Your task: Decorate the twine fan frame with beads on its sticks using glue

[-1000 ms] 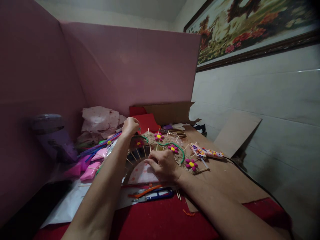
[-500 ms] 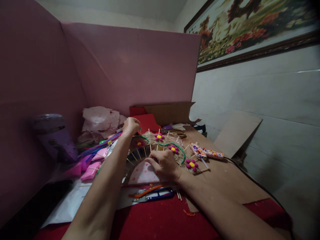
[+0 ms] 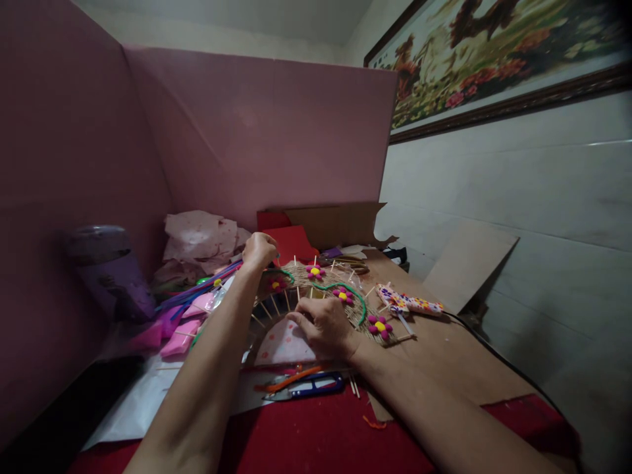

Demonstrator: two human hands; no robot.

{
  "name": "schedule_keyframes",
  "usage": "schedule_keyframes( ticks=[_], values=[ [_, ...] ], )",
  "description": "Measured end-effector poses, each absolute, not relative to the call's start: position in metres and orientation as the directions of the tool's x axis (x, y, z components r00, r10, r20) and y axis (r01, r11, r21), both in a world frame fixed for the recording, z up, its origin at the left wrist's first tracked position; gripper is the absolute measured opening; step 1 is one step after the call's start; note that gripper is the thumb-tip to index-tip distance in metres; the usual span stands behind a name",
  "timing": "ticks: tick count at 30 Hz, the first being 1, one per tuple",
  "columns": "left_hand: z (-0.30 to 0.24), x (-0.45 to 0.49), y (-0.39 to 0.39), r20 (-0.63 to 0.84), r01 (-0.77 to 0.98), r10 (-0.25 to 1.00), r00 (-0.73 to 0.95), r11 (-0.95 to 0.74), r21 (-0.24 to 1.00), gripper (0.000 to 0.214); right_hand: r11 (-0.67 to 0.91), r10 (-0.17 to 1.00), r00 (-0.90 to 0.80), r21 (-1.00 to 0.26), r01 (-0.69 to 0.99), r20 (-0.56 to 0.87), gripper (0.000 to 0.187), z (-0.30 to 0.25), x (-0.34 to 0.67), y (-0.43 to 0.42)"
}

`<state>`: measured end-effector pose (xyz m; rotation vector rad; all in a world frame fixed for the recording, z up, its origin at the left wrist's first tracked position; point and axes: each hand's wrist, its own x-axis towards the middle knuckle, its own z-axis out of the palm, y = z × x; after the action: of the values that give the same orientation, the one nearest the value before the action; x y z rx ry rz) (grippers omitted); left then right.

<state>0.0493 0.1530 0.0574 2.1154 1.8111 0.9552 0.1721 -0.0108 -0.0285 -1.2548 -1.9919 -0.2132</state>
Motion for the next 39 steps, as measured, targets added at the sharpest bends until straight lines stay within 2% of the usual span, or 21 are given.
schedule_keyframes(
  ticks=[39],
  values=[
    [0.0594,0.0485,0.1476,0.327,0.822,0.945,0.027,-0.207,0.530,0.021,0.514,0.691,-0.242,-0.227,0.827,0.682,0.024,-0.0300,0.1719,-0.0108]
  ],
)
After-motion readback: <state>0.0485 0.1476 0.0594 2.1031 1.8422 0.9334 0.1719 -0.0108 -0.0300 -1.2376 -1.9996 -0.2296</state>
